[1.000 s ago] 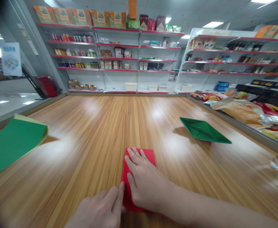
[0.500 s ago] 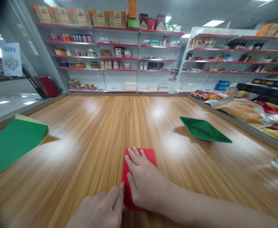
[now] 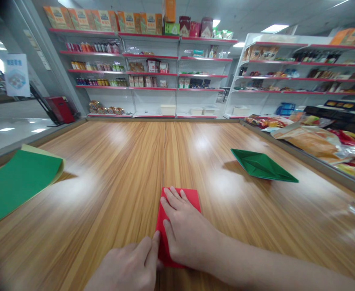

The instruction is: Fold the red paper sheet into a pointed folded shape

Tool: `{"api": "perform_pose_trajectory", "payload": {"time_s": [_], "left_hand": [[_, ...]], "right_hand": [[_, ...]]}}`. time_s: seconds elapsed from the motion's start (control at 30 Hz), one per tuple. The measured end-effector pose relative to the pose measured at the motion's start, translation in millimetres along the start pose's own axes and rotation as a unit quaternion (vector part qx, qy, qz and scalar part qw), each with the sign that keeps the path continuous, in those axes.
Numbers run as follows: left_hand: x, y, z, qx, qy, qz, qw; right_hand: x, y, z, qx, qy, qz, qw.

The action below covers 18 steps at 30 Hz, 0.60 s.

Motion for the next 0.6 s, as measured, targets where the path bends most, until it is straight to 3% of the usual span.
{"api": "perform_pose_trajectory", "payload": {"time_s": [0.2, 0.6], "left_hand": [[-2.9, 8.1, 2.2, -0.009, 0.005, 0.014, 1.0], [0.9, -0.1, -1.1, -0.009, -0.017, 0.0, 1.0]], "right_hand": [[1.3, -1.3, 0.4, 0.018, 0.007, -0.035, 0.999], [5.5, 1.2, 0.9, 0.016, 0.017, -0.037, 0.999]]}}
Point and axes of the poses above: each hand's wrist, its own z-axis towards the middle knuckle, its own y-axis out of the back of the hand, x = y × z, the point moved 5 cm from there along z, towards the middle knuckle, and after that the axes turned 12 degrees about -x, right-handed, at the moved point
